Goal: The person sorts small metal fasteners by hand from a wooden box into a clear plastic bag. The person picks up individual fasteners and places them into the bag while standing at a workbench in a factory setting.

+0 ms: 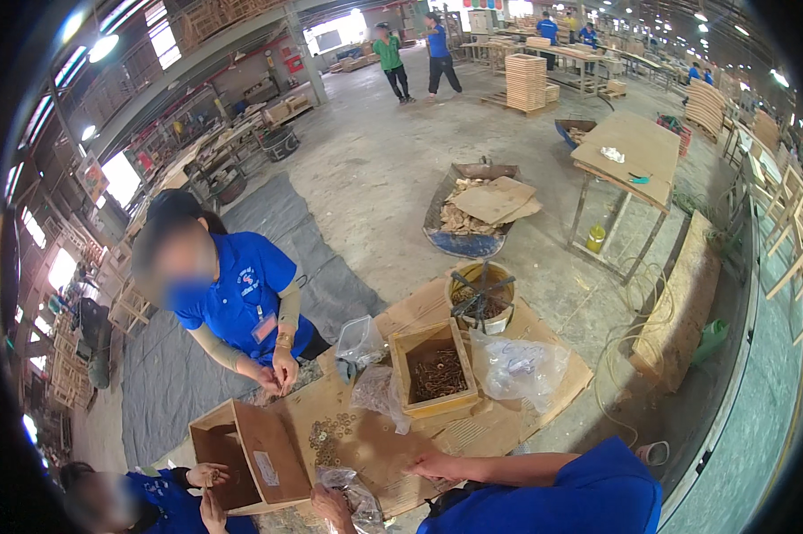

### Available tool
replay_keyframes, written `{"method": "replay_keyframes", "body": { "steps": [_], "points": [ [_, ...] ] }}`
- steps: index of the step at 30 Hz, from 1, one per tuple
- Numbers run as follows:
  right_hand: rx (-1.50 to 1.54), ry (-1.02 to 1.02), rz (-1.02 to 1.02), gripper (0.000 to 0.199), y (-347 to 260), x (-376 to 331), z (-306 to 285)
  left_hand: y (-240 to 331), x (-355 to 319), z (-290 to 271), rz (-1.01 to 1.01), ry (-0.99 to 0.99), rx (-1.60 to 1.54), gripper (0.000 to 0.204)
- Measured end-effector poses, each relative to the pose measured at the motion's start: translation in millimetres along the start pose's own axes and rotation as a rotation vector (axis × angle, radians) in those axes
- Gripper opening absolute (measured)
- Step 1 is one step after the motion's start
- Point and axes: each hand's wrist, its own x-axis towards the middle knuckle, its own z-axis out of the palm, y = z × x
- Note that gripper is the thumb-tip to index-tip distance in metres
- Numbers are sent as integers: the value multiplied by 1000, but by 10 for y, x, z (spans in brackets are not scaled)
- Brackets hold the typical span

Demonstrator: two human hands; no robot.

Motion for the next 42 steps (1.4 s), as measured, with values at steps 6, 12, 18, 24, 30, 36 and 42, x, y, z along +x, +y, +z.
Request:
{"method": "replay_keyframes", "body": {
  "steps": [6,12,18,24,30,36,42],
  "points": [
    [-793,-41,-430,48,-540,639,643,196,-21,-120,200,-33,-283,10],
    [-1255,-35,-491,27,-740,973,1072,120,-89,-124,231,-23,-393,14],
    [-1219,130,-506,15,-567,1160,1170,99,-170,-22,187,84,-211,14],
    [-1221,115,-701,18,-491,1132,1080,74,-90,71,-97,38,-300,16],
    [-1191,81,-564,14,-502,1096,1018,-122,95,158,-296,-14,-245,17],
    [-1147,65,-601,14,-486,1071,962,-524,37,142,-395,32,129,22],
    [-1000,-96,-255,25,-744,1322,1088,-353,371,-148,-406,-6,-235,26]
  ]
}}
